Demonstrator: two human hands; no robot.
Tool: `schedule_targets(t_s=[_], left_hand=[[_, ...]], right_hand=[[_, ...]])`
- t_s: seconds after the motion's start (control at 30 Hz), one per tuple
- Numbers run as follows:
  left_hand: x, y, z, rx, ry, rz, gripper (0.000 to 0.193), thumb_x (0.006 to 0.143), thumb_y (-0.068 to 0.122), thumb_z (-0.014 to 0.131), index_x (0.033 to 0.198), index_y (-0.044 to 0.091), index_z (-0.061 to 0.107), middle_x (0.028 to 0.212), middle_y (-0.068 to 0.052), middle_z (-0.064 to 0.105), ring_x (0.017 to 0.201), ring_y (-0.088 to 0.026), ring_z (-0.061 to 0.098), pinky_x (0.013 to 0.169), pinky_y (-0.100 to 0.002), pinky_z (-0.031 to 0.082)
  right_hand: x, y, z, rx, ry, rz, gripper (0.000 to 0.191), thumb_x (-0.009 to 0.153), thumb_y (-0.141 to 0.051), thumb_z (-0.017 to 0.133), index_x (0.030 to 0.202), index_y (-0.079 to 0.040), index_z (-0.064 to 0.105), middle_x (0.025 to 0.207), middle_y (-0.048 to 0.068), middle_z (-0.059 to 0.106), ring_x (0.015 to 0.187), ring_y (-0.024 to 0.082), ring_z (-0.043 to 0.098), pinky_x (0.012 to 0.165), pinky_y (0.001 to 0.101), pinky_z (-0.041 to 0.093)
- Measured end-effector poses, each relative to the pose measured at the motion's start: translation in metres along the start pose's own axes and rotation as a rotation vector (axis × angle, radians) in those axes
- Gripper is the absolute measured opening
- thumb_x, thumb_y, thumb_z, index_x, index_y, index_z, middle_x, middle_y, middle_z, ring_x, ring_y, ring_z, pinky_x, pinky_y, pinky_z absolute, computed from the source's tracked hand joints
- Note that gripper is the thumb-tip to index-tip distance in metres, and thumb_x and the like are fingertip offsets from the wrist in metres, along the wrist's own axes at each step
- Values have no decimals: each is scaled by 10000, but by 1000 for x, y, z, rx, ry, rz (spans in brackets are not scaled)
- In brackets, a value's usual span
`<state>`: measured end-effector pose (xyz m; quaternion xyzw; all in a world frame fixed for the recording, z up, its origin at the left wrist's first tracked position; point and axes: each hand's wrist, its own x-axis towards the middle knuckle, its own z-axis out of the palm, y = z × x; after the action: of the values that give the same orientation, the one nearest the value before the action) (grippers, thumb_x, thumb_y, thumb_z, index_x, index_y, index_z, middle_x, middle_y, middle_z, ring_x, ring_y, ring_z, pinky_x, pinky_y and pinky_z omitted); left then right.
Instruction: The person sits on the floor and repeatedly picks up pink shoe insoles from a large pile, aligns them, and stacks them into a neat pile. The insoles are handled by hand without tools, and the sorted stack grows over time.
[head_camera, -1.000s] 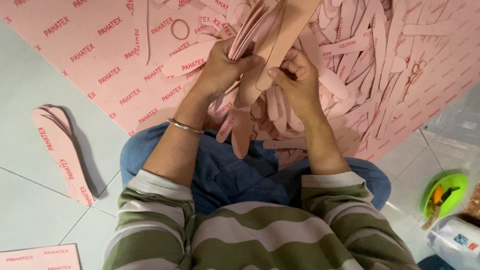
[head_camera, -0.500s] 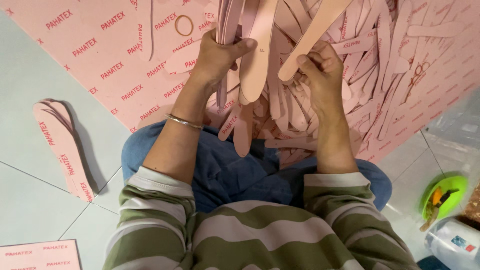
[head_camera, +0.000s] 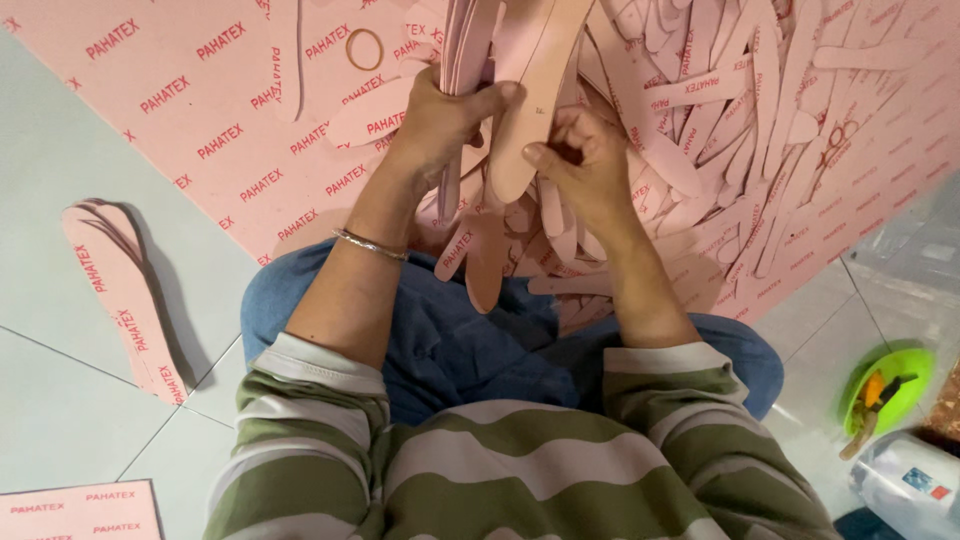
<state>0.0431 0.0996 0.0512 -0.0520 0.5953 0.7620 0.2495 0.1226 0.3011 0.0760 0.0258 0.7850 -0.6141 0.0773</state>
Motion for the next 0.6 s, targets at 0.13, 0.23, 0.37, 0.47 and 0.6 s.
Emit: schedule_targets(t_s=[0.13,0.23,0.37,0.47,0.6], left_hand=[[3,-2,-3,-139,58,-50,243,822,227,818,920,38,699,668,7,613,502,-87,506,469,-256,461],[6,-3,-6,-182,96,-86,236,829,217,811,933,43,691,660,12,593,488,-82,492,466,-256,458],[7,-3,-7,-219,110,-112,235,834,210,812,958,51,692,661,28,562,490,-75,479,471,-256,450],[6,-2,-7,-244,125,-115,224,822,200,801,960,66,687,650,32,557,468,-78,463,454,-266,441],[6,0,-7,-249,140,-133,202,836,200,806,910,57,684,630,32,526,467,-76,443,454,-268,425]], right_hand=[[3,-2,-13,171,106,136,242,1012,-44,710,1220,7,599,1035,74,726,828,109,665,736,254,570],[4,-9,-19,318,151,135,211,1019,-14,677,1209,-3,587,1051,97,723,855,133,725,728,265,625],[4,-16,-23,325,194,158,207,1038,-7,647,1233,0,577,1077,116,724,859,151,741,719,272,639],[6,-18,-24,361,200,155,205,1044,-4,639,1238,7,576,1079,125,718,864,166,745,738,284,652],[6,-17,-29,370,182,131,212,1042,-24,619,1247,-2,570,1071,119,721,864,167,751,734,288,658]])
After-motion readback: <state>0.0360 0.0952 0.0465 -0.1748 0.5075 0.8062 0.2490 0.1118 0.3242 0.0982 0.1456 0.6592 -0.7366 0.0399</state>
